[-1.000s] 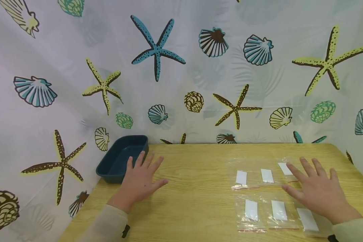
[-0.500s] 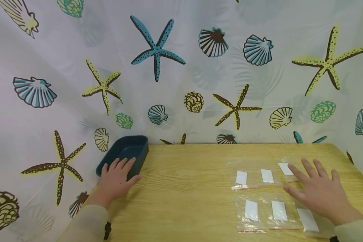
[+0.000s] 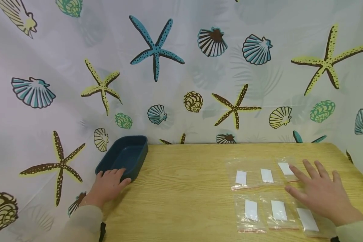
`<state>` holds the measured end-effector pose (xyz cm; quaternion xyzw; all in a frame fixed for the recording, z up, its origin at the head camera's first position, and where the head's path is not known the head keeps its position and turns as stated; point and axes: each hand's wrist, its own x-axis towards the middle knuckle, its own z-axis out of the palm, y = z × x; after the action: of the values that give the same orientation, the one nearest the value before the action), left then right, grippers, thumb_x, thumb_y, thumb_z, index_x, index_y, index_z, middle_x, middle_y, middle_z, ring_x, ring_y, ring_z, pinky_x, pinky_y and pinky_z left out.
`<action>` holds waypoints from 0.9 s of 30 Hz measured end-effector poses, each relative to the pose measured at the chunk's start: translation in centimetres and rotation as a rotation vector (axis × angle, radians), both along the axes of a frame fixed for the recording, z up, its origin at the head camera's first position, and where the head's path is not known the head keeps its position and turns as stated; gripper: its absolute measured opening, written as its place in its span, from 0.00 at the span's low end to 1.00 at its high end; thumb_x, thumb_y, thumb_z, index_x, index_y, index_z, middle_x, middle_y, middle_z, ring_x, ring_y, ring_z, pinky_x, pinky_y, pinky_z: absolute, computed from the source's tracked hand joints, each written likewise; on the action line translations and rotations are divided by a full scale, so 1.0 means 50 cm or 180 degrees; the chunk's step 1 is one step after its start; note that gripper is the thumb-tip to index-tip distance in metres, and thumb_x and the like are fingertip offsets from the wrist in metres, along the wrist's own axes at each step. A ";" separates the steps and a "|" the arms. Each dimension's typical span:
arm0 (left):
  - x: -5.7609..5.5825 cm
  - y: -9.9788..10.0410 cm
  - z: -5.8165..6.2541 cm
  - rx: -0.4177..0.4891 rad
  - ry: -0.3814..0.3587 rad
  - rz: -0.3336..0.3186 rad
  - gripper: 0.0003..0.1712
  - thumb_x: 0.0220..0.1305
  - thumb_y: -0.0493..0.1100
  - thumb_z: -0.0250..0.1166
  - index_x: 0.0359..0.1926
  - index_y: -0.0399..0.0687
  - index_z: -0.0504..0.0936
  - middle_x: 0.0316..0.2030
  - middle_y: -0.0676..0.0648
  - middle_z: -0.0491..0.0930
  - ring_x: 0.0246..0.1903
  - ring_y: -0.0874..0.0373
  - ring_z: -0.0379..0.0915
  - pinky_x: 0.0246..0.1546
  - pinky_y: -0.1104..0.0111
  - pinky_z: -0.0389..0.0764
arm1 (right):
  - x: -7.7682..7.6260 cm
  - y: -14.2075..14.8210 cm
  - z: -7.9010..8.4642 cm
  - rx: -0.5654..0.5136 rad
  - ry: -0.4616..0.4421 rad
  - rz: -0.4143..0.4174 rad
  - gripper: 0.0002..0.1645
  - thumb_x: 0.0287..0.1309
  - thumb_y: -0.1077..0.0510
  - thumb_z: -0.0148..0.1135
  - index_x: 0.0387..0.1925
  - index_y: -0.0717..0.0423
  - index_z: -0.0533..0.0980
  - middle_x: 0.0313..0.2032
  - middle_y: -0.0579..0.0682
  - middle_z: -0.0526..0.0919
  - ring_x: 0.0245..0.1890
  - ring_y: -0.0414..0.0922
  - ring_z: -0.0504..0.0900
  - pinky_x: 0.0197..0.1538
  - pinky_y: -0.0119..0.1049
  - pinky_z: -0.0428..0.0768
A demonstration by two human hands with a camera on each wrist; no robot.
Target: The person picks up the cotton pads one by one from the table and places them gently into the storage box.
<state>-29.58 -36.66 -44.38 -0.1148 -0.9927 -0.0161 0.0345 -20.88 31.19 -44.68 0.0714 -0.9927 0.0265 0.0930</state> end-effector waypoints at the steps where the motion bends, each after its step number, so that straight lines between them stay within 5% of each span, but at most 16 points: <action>1: 0.000 -0.002 -0.003 -0.0015 -0.0003 -0.0006 0.38 0.77 0.63 0.50 0.70 0.37 0.69 0.65 0.30 0.70 0.63 0.29 0.63 0.62 0.29 0.51 | 0.000 0.000 0.000 0.0001 -0.0015 -0.0008 0.51 0.63 0.19 0.44 0.76 0.46 0.61 0.73 0.70 0.55 0.70 0.76 0.50 0.57 0.82 0.46; 14: -0.004 -0.002 -0.001 -0.0153 0.0276 -0.0248 0.18 0.79 0.54 0.53 0.46 0.44 0.78 0.41 0.45 0.80 0.42 0.42 0.76 0.46 0.38 0.70 | -0.001 0.003 -0.001 0.0046 -0.0021 -0.0054 0.52 0.63 0.18 0.42 0.76 0.46 0.61 0.73 0.71 0.54 0.70 0.76 0.49 0.57 0.82 0.46; 20: -0.016 -0.001 -0.005 -0.0195 0.0216 -0.0287 0.20 0.79 0.54 0.52 0.50 0.42 0.78 0.44 0.42 0.81 0.43 0.41 0.77 0.45 0.38 0.71 | 0.005 0.002 0.003 0.0066 -0.0027 -0.0068 0.51 0.64 0.20 0.43 0.76 0.46 0.61 0.73 0.70 0.54 0.70 0.75 0.50 0.58 0.82 0.46; 27: -0.023 0.010 0.000 -0.0111 -0.0201 -0.0408 0.29 0.79 0.54 0.50 0.64 0.33 0.74 0.59 0.32 0.76 0.57 0.31 0.72 0.51 0.34 0.69 | 0.003 -0.002 0.007 -0.0017 -0.0074 -0.0041 0.50 0.65 0.21 0.44 0.76 0.47 0.61 0.74 0.70 0.53 0.71 0.75 0.47 0.58 0.82 0.44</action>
<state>-30.70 -36.16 -44.39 -0.1781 -0.9840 -0.0046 0.0001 -20.73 31.11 -44.34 0.0644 -0.9941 0.0294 0.0818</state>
